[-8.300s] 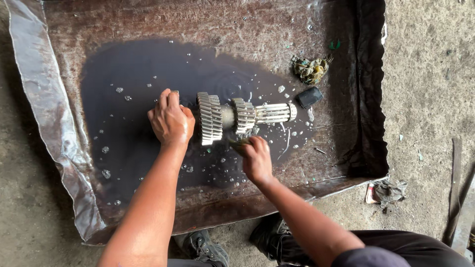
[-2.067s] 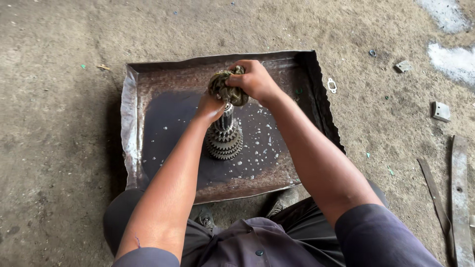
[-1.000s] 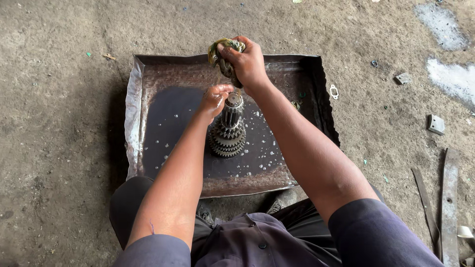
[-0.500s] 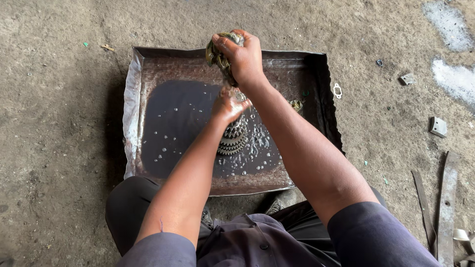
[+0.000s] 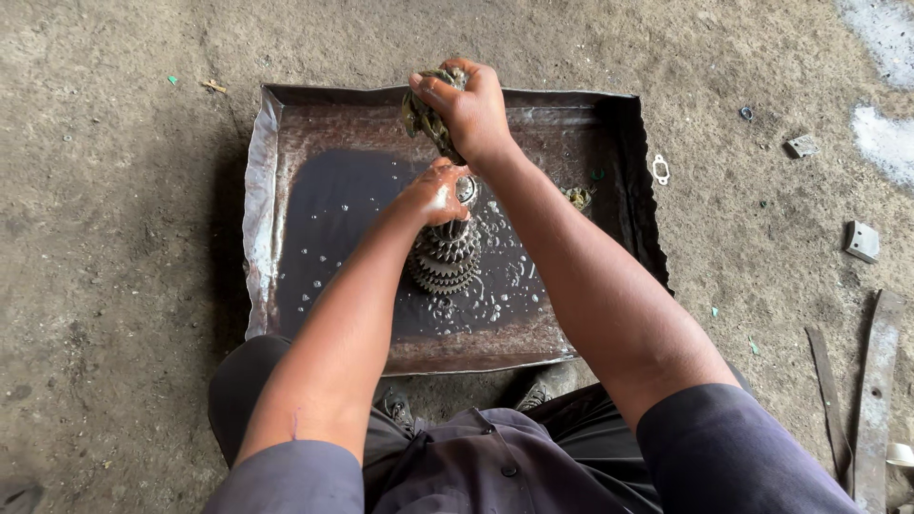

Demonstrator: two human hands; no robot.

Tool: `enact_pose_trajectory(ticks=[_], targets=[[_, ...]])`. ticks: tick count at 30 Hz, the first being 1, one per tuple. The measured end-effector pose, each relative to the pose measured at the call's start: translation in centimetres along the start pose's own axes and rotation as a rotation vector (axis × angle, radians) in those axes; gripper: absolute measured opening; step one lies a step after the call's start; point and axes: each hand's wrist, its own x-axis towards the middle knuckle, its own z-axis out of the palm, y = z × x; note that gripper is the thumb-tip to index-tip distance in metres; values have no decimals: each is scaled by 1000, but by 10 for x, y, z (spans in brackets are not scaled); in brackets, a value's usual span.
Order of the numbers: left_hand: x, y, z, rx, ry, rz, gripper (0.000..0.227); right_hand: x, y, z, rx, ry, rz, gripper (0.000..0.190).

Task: The person cleans a gear shaft assembly using a cloth soaked in liquid, wiping the individual gears and the central shaft while it rests in a metal tray.

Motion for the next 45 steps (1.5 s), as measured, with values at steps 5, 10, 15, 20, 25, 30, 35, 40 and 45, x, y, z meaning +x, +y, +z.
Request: enact_pose_trajectory(ticks=[5, 10, 15, 20, 25, 30, 35, 40, 45], targets=[[-24, 34, -13, 200, 36, -242, 67, -2, 10, -4, -11, -21, 0, 20], [-20, 32, -1, 289, 263, -146, 65, -6, 13, -10, -161, 10, 7, 21], [2, 22, -10, 365, 51, 0, 44, -8, 13, -15, -217, 42, -25, 22], [-9, 29, -15, 270, 49, -148, 56, -10, 17, -19, -78, 44, -16, 20], [-5, 27, -18, 301, -19, 23, 66, -14, 25, -23, -156, 83, 18, 23], [1, 22, -14, 354, -121, -48, 73, -18, 36, -36, -42, 168, -9, 25], [7, 17, -1, 471, -259, -61, 66, -27, 59, -73, 57, 270, 18, 25], [0, 1, -4, 290, 13, 63, 67, -43, 121, -132, 131, 520, 205, 22], [-17, 22, 12, -30, 410, 77, 31, -90, 228, -188, -96, 530, 587, 13]])
